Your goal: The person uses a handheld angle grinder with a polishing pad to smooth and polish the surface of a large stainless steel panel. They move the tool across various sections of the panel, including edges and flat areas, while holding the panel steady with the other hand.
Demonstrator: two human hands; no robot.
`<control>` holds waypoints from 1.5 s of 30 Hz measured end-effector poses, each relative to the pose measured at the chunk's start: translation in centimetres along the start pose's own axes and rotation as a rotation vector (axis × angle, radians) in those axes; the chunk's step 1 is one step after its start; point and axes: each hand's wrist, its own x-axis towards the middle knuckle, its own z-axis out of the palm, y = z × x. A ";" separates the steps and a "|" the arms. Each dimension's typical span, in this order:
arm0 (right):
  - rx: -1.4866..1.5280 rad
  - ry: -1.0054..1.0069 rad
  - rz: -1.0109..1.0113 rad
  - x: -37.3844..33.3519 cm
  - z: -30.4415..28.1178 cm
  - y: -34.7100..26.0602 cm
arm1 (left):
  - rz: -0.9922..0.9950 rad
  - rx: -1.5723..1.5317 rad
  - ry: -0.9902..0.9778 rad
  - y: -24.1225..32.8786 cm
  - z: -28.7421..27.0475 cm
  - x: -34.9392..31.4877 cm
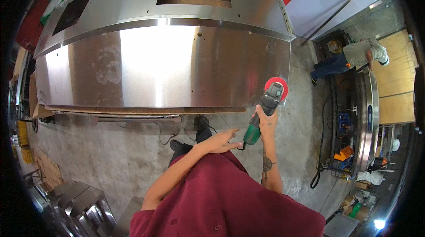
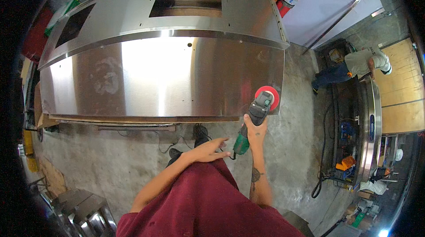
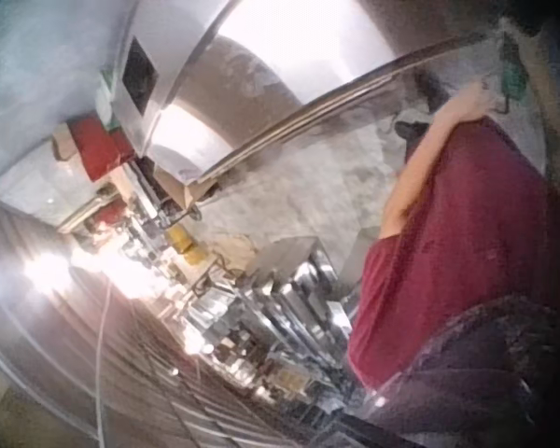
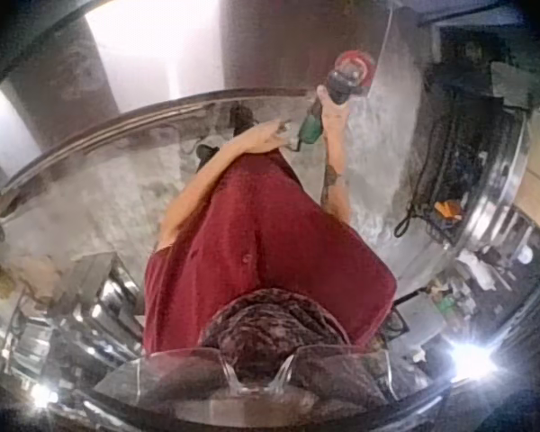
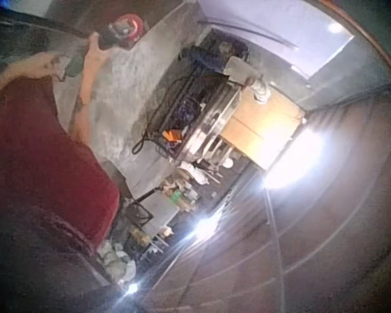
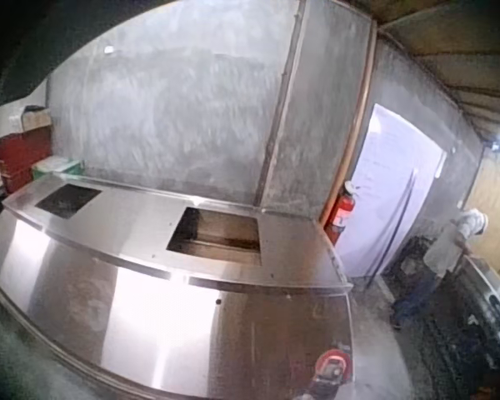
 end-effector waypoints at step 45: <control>-0.548 0.032 -0.424 -1.8 32.4 -8.4 | -0.773 -1.234 1.564 -33.7 26.3 -58.0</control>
